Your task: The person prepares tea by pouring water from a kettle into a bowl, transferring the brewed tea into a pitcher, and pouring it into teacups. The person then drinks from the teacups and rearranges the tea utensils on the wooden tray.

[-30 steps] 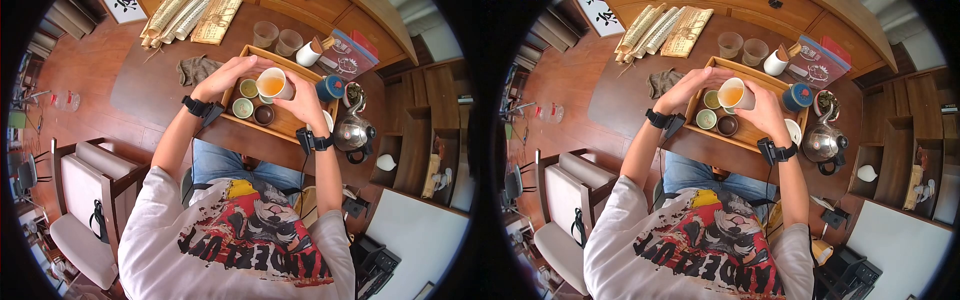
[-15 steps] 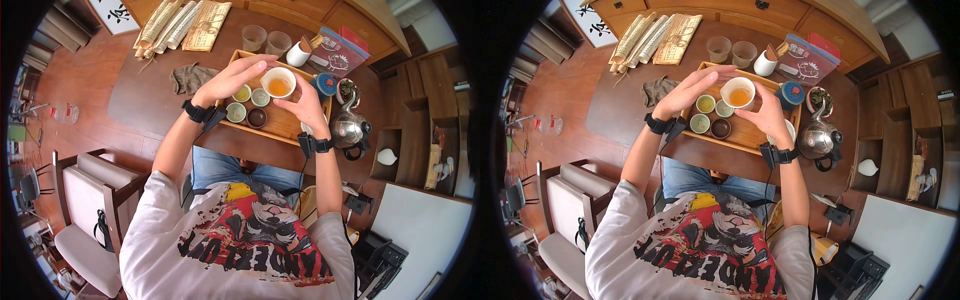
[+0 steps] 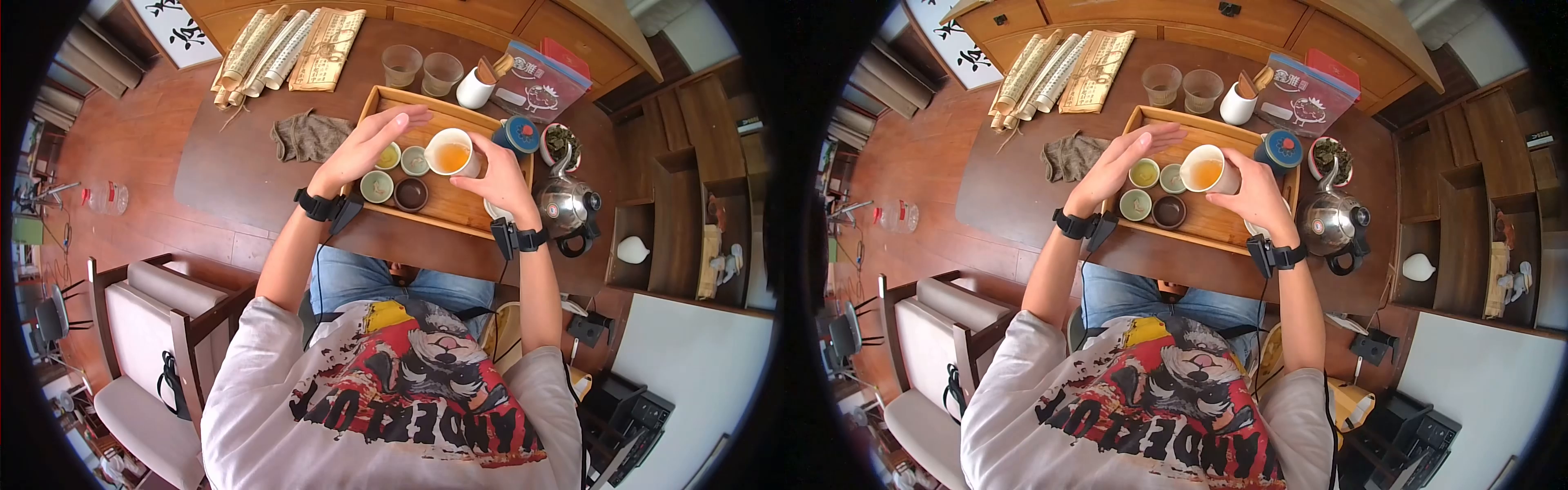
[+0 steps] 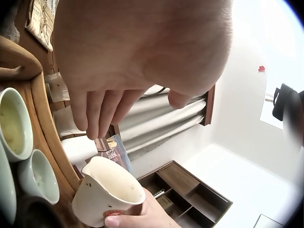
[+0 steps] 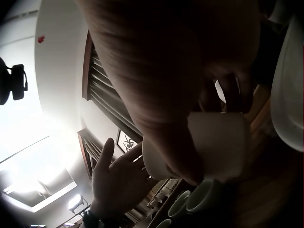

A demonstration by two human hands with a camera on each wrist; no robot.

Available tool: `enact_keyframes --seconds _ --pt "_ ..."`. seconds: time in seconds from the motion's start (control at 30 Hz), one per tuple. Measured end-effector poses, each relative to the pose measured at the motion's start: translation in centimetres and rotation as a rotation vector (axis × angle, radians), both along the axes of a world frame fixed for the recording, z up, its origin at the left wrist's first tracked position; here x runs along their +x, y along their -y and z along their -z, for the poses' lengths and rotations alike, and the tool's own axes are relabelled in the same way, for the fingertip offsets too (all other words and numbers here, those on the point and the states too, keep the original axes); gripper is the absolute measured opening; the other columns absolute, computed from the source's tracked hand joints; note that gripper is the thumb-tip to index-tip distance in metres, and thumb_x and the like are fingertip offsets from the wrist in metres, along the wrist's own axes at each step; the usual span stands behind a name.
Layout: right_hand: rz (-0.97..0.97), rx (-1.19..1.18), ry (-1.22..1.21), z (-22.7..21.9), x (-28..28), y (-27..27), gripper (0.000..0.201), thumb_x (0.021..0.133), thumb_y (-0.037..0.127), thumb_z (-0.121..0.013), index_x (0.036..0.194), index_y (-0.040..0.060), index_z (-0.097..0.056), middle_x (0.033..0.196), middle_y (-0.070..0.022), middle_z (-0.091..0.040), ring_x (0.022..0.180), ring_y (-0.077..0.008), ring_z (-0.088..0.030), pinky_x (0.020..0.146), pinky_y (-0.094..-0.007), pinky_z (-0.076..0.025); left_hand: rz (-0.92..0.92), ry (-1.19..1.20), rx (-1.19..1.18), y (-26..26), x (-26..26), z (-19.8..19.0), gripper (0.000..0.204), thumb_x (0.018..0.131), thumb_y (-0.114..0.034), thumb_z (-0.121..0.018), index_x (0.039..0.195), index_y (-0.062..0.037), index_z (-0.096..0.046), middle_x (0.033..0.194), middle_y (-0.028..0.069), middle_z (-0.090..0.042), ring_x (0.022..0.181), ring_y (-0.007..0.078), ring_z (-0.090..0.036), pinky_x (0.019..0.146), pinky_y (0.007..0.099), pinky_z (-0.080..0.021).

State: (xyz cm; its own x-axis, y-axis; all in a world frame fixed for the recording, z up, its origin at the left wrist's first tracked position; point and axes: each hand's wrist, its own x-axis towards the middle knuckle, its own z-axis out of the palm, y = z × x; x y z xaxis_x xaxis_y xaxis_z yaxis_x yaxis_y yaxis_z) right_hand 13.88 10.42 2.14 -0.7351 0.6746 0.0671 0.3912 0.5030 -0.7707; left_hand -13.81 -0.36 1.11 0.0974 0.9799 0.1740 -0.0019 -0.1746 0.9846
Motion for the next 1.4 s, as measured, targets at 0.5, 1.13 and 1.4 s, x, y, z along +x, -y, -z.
enact_keyframes --seconds 0.5,1.13,1.4 --pt "-0.016 0.039 0.064 -0.6 -0.5 0.3 0.075 0.075 0.017 -0.095 0.143 0.0005 -0.068 0.129 -0.0252 -0.078 0.121 -0.0433 -0.074 0.106 -0.0462 -0.058 0.032 -0.054 -0.038 0.1 1.0 0.8 0.07 0.121 -0.049 -0.043 0.165 0.0057 -0.047 0.168 0.0213 -0.054 0.158 0.0312 -0.05 0.133 0.0464 -0.037" --pt "-0.016 0.055 0.132 -1.0 -1.0 0.3 0.075 0.074 0.017 -0.095 0.143 0.0024 -0.069 0.127 -0.0255 -0.078 0.118 -0.0446 -0.074 0.103 -0.0467 -0.058 0.148 -0.006 -0.085 -1.4 0.6 1.2 0.075 0.121 -0.053 -0.043 0.166 0.0069 -0.046 0.165 0.0233 -0.056 0.156 0.0324 -0.052 0.132 0.0447 -0.037" --pt "0.0 0.05 0.156 -1.2 -1.0 0.4 0.075 0.074 0.017 -0.095 0.142 0.0011 -0.07 0.126 -0.025 -0.078 0.119 -0.0419 -0.076 0.105 -0.0446 -0.058 0.16 0.005 -0.093 -1.5 0.7 1.3 0.072 0.121 -0.052 -0.043 0.165 0.0046 -0.048 0.163 0.0209 -0.059 0.153 0.0309 -0.055 0.131 0.0429 -0.039"
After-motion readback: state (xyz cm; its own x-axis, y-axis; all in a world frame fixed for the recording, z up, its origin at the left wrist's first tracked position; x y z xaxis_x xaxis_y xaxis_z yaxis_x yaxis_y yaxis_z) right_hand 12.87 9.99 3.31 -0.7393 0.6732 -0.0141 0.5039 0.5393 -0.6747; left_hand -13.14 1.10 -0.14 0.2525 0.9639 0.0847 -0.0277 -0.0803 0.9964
